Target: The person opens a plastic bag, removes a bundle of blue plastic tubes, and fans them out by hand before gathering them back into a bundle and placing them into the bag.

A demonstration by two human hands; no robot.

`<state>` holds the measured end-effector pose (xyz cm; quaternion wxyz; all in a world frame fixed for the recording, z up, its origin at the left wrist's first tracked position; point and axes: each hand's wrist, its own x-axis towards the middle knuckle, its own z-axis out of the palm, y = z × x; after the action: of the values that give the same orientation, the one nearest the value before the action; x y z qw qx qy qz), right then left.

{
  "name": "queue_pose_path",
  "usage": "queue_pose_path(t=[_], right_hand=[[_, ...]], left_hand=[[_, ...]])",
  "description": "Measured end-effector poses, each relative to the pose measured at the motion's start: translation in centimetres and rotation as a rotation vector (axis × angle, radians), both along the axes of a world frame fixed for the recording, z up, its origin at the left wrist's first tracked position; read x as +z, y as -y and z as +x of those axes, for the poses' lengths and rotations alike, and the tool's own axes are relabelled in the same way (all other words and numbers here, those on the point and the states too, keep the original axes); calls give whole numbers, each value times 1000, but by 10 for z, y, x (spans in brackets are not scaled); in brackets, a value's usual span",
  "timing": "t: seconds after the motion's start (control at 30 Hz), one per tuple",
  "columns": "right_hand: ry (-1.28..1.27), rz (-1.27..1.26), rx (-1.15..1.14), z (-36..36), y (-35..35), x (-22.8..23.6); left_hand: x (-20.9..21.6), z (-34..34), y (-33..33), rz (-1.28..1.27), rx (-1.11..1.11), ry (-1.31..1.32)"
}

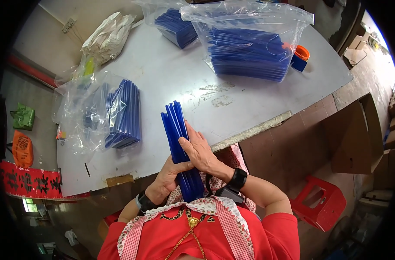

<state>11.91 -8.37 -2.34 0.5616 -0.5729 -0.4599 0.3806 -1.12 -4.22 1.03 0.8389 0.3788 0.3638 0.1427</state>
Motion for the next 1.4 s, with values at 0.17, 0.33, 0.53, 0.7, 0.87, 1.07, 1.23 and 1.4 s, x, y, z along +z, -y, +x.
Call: queue_pose_path(t=[0.17,0.33,0.53,0.7,0.87,1.07,1.23,1.4], right_hand=[[135,-62,62,22,-1,-2],[1120,272,-173,66,4,43],[1513,517,501,68,1,38],[941,133,486,75,13,27],[-76,-262,459,49,27,6],[-922,-316,549,16,25,3],[-1110,-354,342,5,32,-6],[-1200,-338,263,5,37,-13]], left_hand=[[-2,-3,-14,-171,-130,49],[2,-5,-54,-176,-218,-32],[30,13,-56,-49,-748,-87],[32,15,-76,-492,-699,163],[9,-5,-99,-53,-403,5],[10,12,-44,118,-16,122],[0,4,-36,69,163,89],[-5,1,-24,114,251,84]])
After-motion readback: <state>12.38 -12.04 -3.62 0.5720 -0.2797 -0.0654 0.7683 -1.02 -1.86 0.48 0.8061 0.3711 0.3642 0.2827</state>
